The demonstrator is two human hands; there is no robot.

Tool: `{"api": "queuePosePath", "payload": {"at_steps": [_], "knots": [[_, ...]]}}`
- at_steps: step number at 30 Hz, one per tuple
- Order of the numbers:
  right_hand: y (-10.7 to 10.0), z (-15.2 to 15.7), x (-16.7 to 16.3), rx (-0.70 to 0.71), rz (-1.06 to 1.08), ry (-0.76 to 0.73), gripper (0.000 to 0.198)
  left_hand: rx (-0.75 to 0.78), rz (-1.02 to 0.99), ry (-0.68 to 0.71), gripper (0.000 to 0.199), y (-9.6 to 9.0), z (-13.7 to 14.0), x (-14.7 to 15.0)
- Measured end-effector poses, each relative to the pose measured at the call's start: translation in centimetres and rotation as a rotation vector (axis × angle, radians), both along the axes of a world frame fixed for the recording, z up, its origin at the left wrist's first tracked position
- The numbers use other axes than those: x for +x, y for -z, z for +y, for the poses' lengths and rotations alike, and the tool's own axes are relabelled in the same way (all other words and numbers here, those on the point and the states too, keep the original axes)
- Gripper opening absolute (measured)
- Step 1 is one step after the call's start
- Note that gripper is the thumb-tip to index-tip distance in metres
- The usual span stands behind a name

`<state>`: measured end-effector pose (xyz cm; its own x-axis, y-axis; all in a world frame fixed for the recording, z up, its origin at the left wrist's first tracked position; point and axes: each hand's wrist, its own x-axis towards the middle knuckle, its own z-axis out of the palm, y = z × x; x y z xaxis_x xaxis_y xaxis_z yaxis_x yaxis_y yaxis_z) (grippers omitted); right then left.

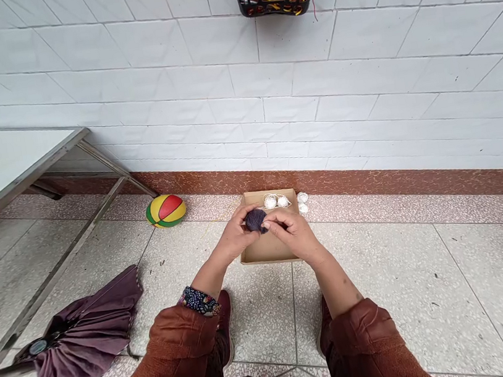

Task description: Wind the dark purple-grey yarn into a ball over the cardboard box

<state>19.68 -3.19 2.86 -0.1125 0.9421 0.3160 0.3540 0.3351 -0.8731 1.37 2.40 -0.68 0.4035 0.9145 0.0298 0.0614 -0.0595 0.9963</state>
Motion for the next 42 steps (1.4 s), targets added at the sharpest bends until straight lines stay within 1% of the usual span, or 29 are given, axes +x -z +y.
{"api": "queuePosePath", "payload": {"at_steps": [2, 4, 5, 6, 7, 8, 10, 11, 14, 16, 19, 21, 24, 26, 28, 31, 33, 34, 36, 38, 40, 42], "knots": [[0.4, 0.3, 0.5, 0.026, -0.013, 0.091, 0.020, -0.047, -0.020, 0.189, 0.085, -0.3, -0.5, -0.1], [1.3, 0.7, 0.9, 0.023, -0.044, 0.183, 0.020, -0.130, -0.127, 0.371, 0.094, -0.8, -1.1, -0.2], [1.8, 0.9, 1.0, 0.008, -0.060, 0.216, 0.020, -0.158, -0.201, 0.428, 0.093, -1.0, -1.4, -0.2], [2.3, 1.0, 1.0, -0.012, -0.077, 0.236, 0.021, -0.176, -0.278, 0.450, 0.089, -1.2, -1.7, -0.2], [2.7, 1.1, 1.0, -0.037, -0.096, 0.242, 0.020, -0.190, -0.347, 0.438, 0.081, -1.3, -1.8, -0.1], [3.1, 1.1, 0.9, -0.063, -0.119, 0.236, 0.019, -0.203, -0.403, 0.399, 0.073, -1.4, -1.9, -0.1], [3.5, 1.0, 0.6, -0.098, -0.175, 0.187, 0.016, -0.248, -0.465, 0.269, 0.060, -1.4, -1.8, 0.0], [3.5, 0.8, 0.4, -0.102, -0.203, 0.148, 0.015, -0.274, -0.476, 0.196, 0.057, -1.3, -1.6, 0.0], [2.6, 0.2, -0.3, -0.083, -0.235, 0.015, 0.015, -0.295, -0.461, 0.002, 0.054, -0.7, -0.7, 0.0], [1.6, -0.3, -0.7, -0.074, -0.209, -0.066, 0.017, -0.265, -0.415, -0.078, 0.055, -0.4, -0.1, 0.1], [-0.1, -1.1, -0.9, -0.078, -0.136, -0.158, 0.020, -0.203, -0.318, -0.151, 0.059, 0.0, 0.6, 0.2], [-0.8, -1.5, -0.6, -0.092, -0.069, -0.175, 0.021, -0.147, -0.245, -0.159, 0.061, 0.1, 0.8, 0.4], [-1.2, -1.6, 0.2, -0.095, 0.048, -0.117, 0.021, -0.054, -0.119, -0.073, 0.074, -0.2, 0.6, 0.7], [-1.0, -1.3, 0.8, -0.066, 0.108, -0.041, 0.021, -0.007, -0.049, 0.049, 0.086, -0.5, 0.2, 0.9], [-0.6, -0.7, 1.4, -0.045, 0.148, 0.036, 0.021, 0.003, -0.014, 0.213, 0.095, -0.8, -0.3, 1.0], [0.3, 0.3, 1.8, -0.055, 0.167, 0.153, 0.021, -0.043, -0.051, 0.431, 0.100, -1.1, -1.0, 1.2], [1.1, 0.8, 2.0, -0.072, 0.125, 0.234, 0.022, -0.079, -0.144, 0.500, 0.096, -1.1, -1.2, 1.1], [1.5, 1.1, 2.0, -0.087, 0.088, 0.260, 0.022, -0.092, -0.205, 0.502, 0.092, -1.1, -1.3, 1.1], [2.4, 1.4, 1.9, -0.124, 0.001, 0.266, 0.022, -0.120, -0.325, 0.437, 0.080, -1.0, -1.2, 0.9], [3.1, 1.4, 1.6, -0.151, -0.101, 0.226, 0.020, -0.154, -0.405, 0.311, 0.066, -0.8, -1.0, 0.8], [3.5, 1.3, 1.1, -0.149, -0.200, 0.148, 0.017, -0.188, -0.450, 0.174, 0.058, -0.7, -0.6, 0.6], [3.3, 0.9, 0.4, -0.124, -0.258, 0.040, 0.016, -0.205, -0.462, 0.050, 0.055, -0.5, -0.3, 0.5]]}}
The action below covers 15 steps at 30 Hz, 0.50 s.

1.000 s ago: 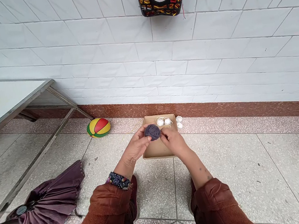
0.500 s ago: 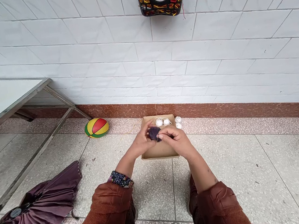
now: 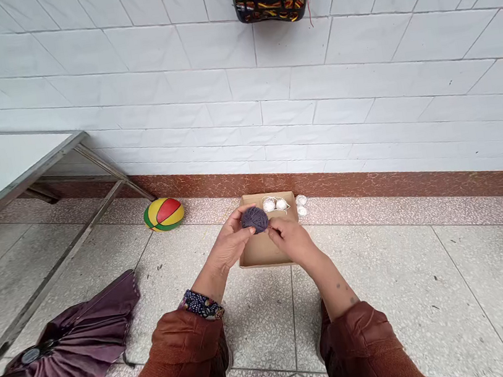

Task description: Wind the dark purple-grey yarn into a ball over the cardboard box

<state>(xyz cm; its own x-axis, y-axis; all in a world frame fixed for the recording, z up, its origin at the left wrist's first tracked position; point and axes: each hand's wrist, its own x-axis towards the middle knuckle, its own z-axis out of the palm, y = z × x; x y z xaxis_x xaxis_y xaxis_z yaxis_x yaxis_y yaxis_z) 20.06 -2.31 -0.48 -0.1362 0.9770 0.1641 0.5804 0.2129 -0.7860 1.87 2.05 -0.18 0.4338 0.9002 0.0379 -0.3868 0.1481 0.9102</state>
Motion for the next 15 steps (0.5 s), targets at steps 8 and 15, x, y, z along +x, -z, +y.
{"api": "queuePosePath", "payload": {"at_steps": [8, 15], "knots": [[-4.0, -1.9, -1.3, 0.055, 0.245, -0.228, 0.016, 0.179, 0.373, -0.195, 0.060, 0.7, 0.7, -0.6], [-3.4, -0.9, 0.7, 0.167, 0.320, 0.076, 0.019, 0.284, 0.417, 0.196, 0.091, -0.1, -0.3, -0.4]]}}
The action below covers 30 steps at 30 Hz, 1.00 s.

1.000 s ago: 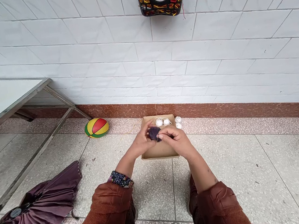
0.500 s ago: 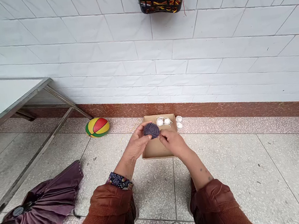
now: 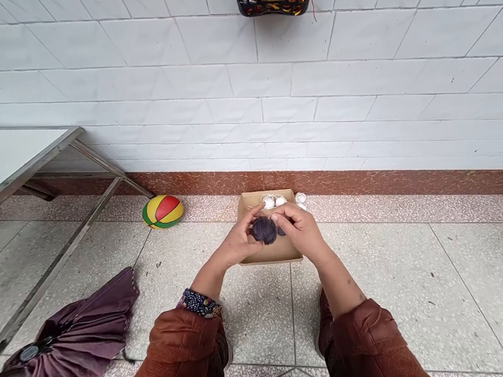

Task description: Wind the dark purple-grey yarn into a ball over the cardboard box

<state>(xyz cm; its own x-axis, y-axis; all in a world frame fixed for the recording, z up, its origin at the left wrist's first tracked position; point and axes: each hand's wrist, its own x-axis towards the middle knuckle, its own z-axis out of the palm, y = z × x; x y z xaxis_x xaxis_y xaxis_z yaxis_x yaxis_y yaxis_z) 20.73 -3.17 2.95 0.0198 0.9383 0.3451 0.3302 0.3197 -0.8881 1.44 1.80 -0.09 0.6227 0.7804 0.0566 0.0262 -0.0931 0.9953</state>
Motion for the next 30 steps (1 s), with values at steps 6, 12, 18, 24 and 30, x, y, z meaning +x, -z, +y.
{"api": "queuePosePath", "payload": {"at_steps": [6, 12, 18, 24, 30], "knots": [[2.5, 1.1, -0.1, -0.114, -0.143, 0.139, 0.023, -0.191, -0.311, 0.135, 0.073, -0.1, -0.8, 0.5], [4.1, 0.9, -0.7, -0.235, -0.397, -0.030, 0.016, -0.356, -0.469, -0.198, 0.057, 0.3, 0.2, 0.3], [1.0, -0.6, -2.6, -0.091, -0.381, -0.415, 0.020, -0.273, -0.345, -0.408, 0.056, 0.6, 0.9, 0.1], [-1.2, -0.7, -1.3, 0.007, -0.157, -0.202, 0.018, -0.176, -0.150, -0.188, 0.063, 0.3, 0.4, 0.2], [1.1, 0.7, 0.1, 0.000, -0.200, 0.040, 0.019, -0.254, -0.190, 0.197, 0.096, -0.4, -0.7, 0.3]]}}
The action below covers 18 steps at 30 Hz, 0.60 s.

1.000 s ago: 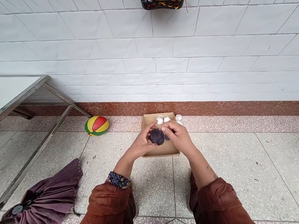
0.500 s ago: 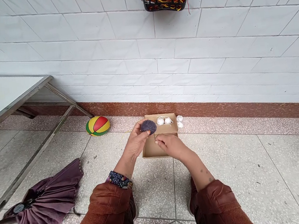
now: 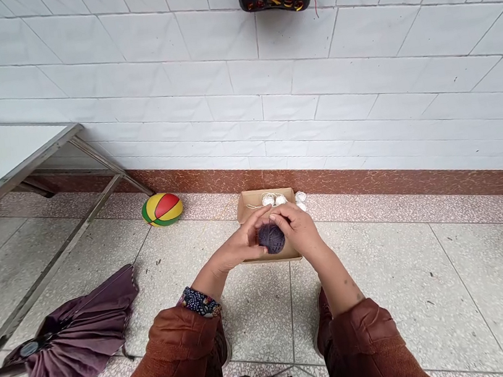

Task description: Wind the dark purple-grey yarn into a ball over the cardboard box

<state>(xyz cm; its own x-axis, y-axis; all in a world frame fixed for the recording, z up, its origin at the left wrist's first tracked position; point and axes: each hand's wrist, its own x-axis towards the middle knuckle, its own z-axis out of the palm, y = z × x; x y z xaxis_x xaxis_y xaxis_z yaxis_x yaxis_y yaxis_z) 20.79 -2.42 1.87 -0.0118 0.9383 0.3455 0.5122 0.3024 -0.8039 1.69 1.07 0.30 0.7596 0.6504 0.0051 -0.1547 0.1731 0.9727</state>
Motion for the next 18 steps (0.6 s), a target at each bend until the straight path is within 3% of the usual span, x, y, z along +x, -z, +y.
{"api": "queuePosePath", "payload": {"at_steps": [2, 5, 9, 14, 18], "knots": [[0.9, 0.3, 0.1, -0.063, -0.019, 0.056, 0.022, -0.037, -0.096, -0.007, 0.090, -0.1, -0.1, -0.1], [1.9, 0.4, 0.0, -0.152, -0.090, 0.070, 0.023, -0.096, -0.179, -0.143, 0.067, 0.1, 0.2, -0.2], [2.1, 0.1, -0.4, -0.207, -0.168, -0.062, 0.018, -0.179, -0.163, -0.358, 0.053, 0.8, 0.9, -0.1], [0.2, -0.7, -1.3, -0.174, -0.125, -0.336, 0.017, -0.050, 0.039, -0.560, 0.053, 1.7, 1.6, 0.1], [-1.4, -1.0, -1.3, -0.131, 0.000, -0.352, 0.016, 0.087, 0.147, -0.562, 0.055, 2.1, 1.5, 0.1]]}}
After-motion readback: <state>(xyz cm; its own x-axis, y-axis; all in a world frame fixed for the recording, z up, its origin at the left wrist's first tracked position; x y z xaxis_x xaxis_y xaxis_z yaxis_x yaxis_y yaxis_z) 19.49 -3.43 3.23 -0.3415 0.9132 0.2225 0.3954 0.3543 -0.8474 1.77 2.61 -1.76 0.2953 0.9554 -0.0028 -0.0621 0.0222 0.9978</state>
